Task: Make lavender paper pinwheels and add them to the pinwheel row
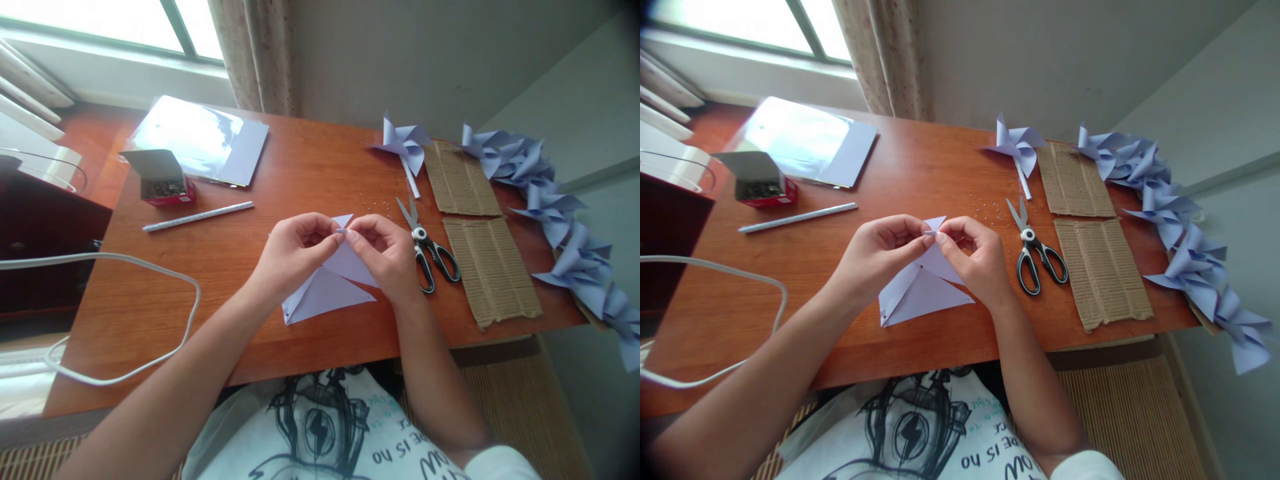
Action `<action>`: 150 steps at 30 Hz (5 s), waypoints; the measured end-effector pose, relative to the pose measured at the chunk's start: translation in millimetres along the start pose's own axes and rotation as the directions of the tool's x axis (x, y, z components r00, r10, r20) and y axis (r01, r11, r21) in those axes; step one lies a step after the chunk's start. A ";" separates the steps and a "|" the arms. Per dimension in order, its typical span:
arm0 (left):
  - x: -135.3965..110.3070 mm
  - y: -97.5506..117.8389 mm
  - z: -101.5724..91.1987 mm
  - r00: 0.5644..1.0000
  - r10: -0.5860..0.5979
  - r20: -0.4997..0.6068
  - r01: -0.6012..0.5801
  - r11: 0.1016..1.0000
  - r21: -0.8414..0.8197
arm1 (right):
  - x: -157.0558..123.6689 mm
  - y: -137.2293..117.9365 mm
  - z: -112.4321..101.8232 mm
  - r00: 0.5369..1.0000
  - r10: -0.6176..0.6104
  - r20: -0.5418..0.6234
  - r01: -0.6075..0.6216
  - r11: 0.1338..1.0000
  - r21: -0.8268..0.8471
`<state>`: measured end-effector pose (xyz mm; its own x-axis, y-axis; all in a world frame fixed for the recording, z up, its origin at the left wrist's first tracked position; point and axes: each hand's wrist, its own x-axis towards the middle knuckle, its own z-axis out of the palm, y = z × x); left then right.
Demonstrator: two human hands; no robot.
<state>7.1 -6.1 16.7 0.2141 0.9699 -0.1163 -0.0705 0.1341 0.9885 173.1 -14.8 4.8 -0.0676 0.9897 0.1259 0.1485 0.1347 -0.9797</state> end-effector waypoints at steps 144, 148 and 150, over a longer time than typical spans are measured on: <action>-5.5 -5.7 2.0 0.828 0.560 -0.018 -0.401 0.615 0.679 | -4.6 -7.4 4.8 0.973 -0.218 -0.068 0.208 0.969 -0.129; -4.8 -5.6 1.7 0.855 0.518 -0.017 -0.414 0.703 0.578 | -0.5 -3.7 -3.0 0.998 0.027 0.049 -0.036 0.984 0.173; -4.8 -5.8 1.4 0.871 0.490 -0.018 -0.411 0.750 0.519 | 0.7 -0.9 -5.3 0.993 0.085 0.082 -0.103 0.964 0.243</action>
<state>7.9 -11.7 11.7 0.1349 0.9145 0.3813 0.3644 -0.4037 0.8392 178.2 -13.9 6.6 -0.1359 0.9903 0.0286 -0.0899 0.0164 -0.9958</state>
